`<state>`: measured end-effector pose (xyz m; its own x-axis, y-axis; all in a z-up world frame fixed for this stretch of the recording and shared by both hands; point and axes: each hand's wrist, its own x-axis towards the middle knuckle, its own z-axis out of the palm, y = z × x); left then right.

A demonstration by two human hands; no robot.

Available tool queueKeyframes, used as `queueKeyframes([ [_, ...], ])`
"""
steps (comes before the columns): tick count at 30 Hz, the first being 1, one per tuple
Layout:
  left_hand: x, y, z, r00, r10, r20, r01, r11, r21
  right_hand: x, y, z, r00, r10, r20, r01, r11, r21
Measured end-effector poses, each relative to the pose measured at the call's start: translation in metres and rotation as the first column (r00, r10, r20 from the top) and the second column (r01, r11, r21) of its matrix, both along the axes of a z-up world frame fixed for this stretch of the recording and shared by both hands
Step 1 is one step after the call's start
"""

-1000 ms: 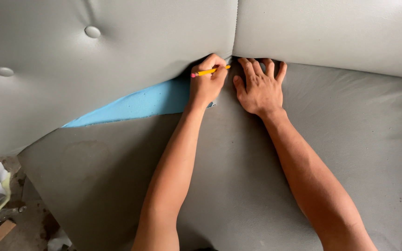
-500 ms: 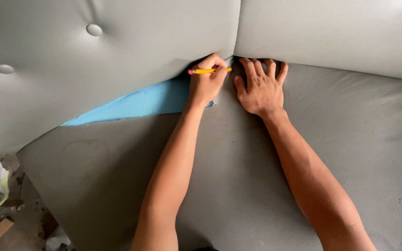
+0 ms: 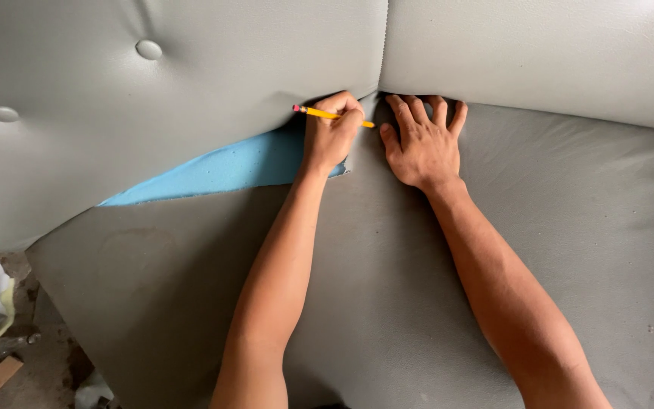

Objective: The person measures a damaged section of a gray tufted sofa using a tape measure and marks the area with a pencil. They then move to a workbench, measure and mark a large piece of light gray fabric with teal edges, and prepare it for cutting.

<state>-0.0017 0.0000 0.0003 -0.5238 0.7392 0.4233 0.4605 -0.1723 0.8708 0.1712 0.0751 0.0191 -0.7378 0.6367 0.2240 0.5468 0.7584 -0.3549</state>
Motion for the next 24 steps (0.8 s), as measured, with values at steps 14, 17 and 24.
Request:
queueKeyframes([
  [14,0.094,-0.121,0.082,0.99,0.131,0.059,-0.138,0.983,0.124,0.006,-0.001,-0.001,0.999,-0.014,0.046,0.015,1.0,-0.026],
  [17,0.148,-0.239,0.109,0.981,0.128,-0.148,-0.126,0.992,0.023,-0.004,0.0,-0.009,0.997,-0.029,0.075,0.025,0.998,0.063],
  [24,0.294,-0.441,0.072,0.883,0.462,-0.081,-0.469,0.867,-0.167,0.017,-0.045,-0.013,0.999,-0.043,-0.002,0.042,0.97,0.239],
])
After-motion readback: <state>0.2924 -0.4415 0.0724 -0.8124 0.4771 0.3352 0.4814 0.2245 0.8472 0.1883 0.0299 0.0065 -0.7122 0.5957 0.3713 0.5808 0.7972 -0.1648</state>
